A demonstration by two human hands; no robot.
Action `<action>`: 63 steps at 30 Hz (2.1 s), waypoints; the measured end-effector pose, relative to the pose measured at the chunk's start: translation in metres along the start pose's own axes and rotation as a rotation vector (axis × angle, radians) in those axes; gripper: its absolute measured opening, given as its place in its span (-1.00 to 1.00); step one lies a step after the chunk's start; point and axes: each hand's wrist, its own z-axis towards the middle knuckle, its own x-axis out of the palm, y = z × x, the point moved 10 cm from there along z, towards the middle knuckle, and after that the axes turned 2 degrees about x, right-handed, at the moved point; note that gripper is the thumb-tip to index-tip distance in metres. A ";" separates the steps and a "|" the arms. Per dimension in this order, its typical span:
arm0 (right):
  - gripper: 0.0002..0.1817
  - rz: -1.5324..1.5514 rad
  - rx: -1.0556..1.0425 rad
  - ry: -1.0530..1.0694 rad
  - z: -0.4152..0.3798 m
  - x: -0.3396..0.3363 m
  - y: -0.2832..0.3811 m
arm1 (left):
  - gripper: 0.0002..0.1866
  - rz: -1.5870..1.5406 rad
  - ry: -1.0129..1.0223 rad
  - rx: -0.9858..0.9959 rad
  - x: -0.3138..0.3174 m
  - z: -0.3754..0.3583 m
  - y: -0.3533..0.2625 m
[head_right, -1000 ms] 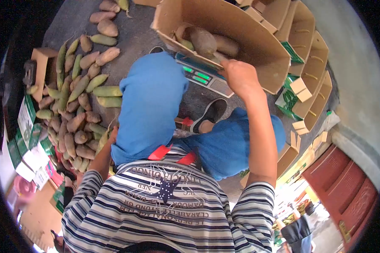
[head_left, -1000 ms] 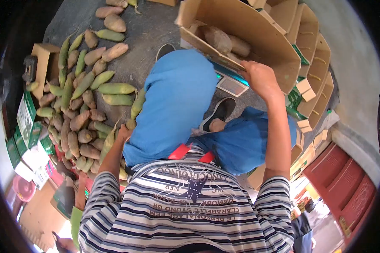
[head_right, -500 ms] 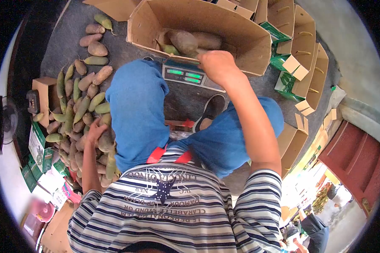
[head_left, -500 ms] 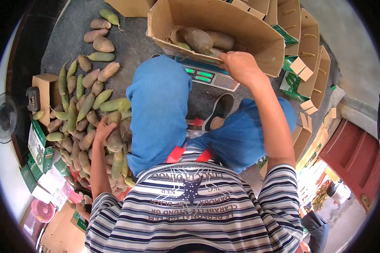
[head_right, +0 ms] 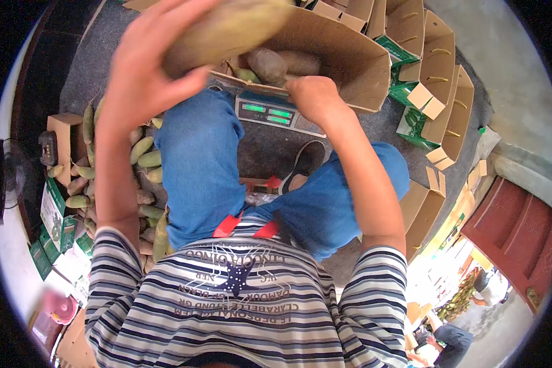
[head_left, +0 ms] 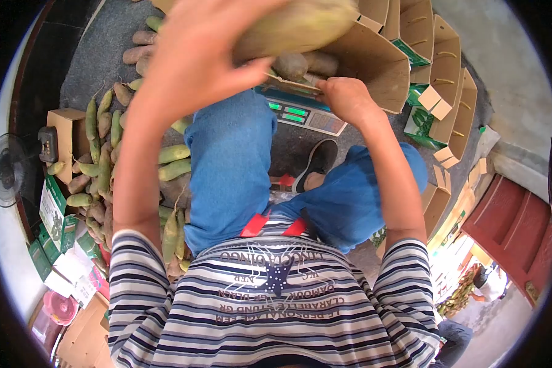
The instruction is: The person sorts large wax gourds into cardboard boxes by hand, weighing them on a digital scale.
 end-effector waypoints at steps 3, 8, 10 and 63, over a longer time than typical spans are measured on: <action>-0.80 0.005 0.007 0.030 0.000 -0.001 0.001 | -0.41 -0.258 0.013 0.116 0.046 0.047 -0.018; -0.80 -0.006 -0.010 0.006 -0.001 0.000 0.002 | -0.38 -0.380 0.136 0.106 0.132 0.063 -0.023; -0.81 0.012 -0.010 -0.011 0.001 0.003 0.001 | -0.45 -0.325 -0.072 0.214 0.093 0.065 -0.032; -0.53 1.338 0.772 -1.688 -0.564 -0.051 -0.311 | -0.72 -0.187 0.604 -0.173 0.120 -0.043 -0.046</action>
